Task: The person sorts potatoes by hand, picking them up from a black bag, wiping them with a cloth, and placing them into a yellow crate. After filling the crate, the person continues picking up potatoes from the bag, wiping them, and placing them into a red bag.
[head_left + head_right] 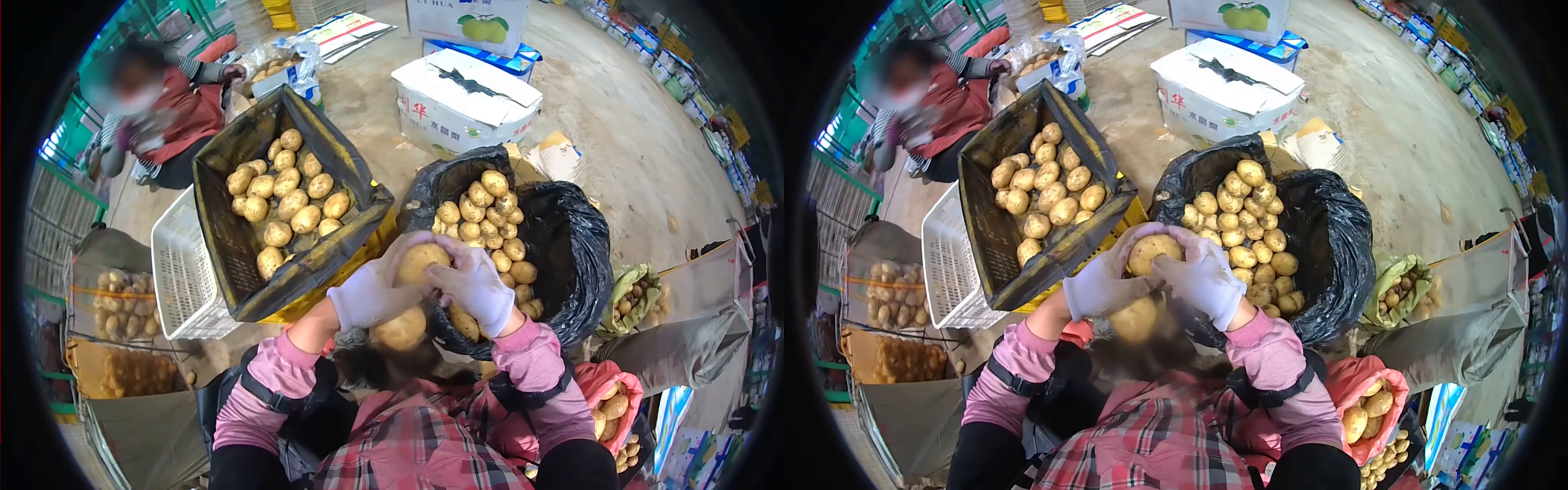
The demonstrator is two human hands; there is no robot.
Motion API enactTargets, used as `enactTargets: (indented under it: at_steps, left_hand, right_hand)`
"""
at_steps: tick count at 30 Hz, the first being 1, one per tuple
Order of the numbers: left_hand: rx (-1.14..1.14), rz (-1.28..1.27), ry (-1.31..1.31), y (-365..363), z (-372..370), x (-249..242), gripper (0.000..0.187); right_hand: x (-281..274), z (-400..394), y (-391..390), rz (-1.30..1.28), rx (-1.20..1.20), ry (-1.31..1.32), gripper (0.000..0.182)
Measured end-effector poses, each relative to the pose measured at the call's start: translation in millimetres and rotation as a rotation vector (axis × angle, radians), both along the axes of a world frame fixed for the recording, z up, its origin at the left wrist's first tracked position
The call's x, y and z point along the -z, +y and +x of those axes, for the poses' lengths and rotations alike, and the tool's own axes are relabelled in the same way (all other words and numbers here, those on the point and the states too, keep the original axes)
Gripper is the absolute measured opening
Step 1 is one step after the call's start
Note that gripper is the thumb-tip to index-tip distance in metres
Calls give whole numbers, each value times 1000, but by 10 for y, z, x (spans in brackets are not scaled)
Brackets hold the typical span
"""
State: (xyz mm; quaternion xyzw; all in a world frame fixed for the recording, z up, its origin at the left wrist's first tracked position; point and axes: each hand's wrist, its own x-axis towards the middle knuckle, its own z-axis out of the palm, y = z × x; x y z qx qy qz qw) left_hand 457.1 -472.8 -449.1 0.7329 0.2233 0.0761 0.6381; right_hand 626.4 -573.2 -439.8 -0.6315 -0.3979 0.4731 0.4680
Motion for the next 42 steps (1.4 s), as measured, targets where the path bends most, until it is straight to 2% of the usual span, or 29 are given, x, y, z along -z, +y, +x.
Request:
enactTargets:
  at_steps: [2,3,4,5,6,7,9,11,12,15,19,21,22,23,25,26,28,30,31,33,34,36,37,38,41,42]
  left_hand:
    - [-9,74,-81,-28,35,210,67]
    - [-21,116,-119,-14,28,294,67]
    - [-16,134,-60,-34,41,175,64]
    - [-37,-162,-128,-44,72,253,62]
    - [-66,-255,-96,-44,52,283,60]
    - [-100,-345,-75,-34,55,209,59]
    - [-227,-475,-198,27,103,216,58]
    - [-464,-564,-308,73,161,136,59]
    - [-583,-398,-382,142,223,314,61]
    - [-777,-274,-439,99,254,189,64]
    - [-929,-27,-470,87,275,346,61]
    - [-998,-455,-602,300,143,234,48]
    - [-1041,-514,-555,480,-9,100,38]
    - [-1043,-631,-780,716,-156,246,45]
    - [-1060,-938,-948,1064,-448,248,54]
    - [-1257,-928,-886,1123,-396,255,53]
    - [-1010,-812,-667,911,-240,141,48]
    - [-656,-637,-394,498,-58,-86,49]
    - [-503,-547,-214,410,12,-50,55]
    - [-140,-359,-57,231,22,-253,57]
    - [-133,-248,-102,267,64,-85,57]
    - [-118,-76,-200,332,133,161,57]
    - [-141,-287,-234,245,138,-58,60]
    - [-177,-498,-265,158,144,-276,65]
    - [-141,-243,-213,216,114,-219,73]
    - [-127,-246,-221,192,123,-216,74]
  right_hand:
    - [25,25,-32,-30,-12,-52,40]
    - [120,52,-53,-30,26,3,39]
    - [234,91,-71,-25,54,60,38]
    - [238,68,-54,-16,65,122,37]
    - [169,25,-88,-88,154,316,39]
    - [227,101,-110,-129,116,500,42]
    - [348,153,-84,-175,141,577,50]
    - [286,-11,-14,-143,4,751,58]
    - [90,-75,-82,-180,-17,815,59]
    - [123,-166,-32,-87,-194,776,63]
    - [200,-312,18,0,-127,713,65]
    - [99,-310,34,0,-165,784,64]
    - [80,-304,25,12,-158,841,63]
    - [61,-288,23,25,-146,897,63]
    - [-20,-262,12,95,-113,917,64]
    - [-40,-241,-1,124,-69,811,64]
    - [-59,-168,31,199,38,509,65]
    - [6,-100,69,347,62,177,72]
    - [8,-79,65,388,67,45,74]
    - [-83,-62,24,423,55,-245,75]
    - [-115,-57,15,441,45,-389,76]
    - [-90,-46,4,433,82,-116,75]
    - [-69,-31,0,429,100,21,74]
    - [-35,17,-17,357,119,306,64]
    - [-88,172,-35,141,63,330,56]
    - [-117,165,-54,94,29,397,55]
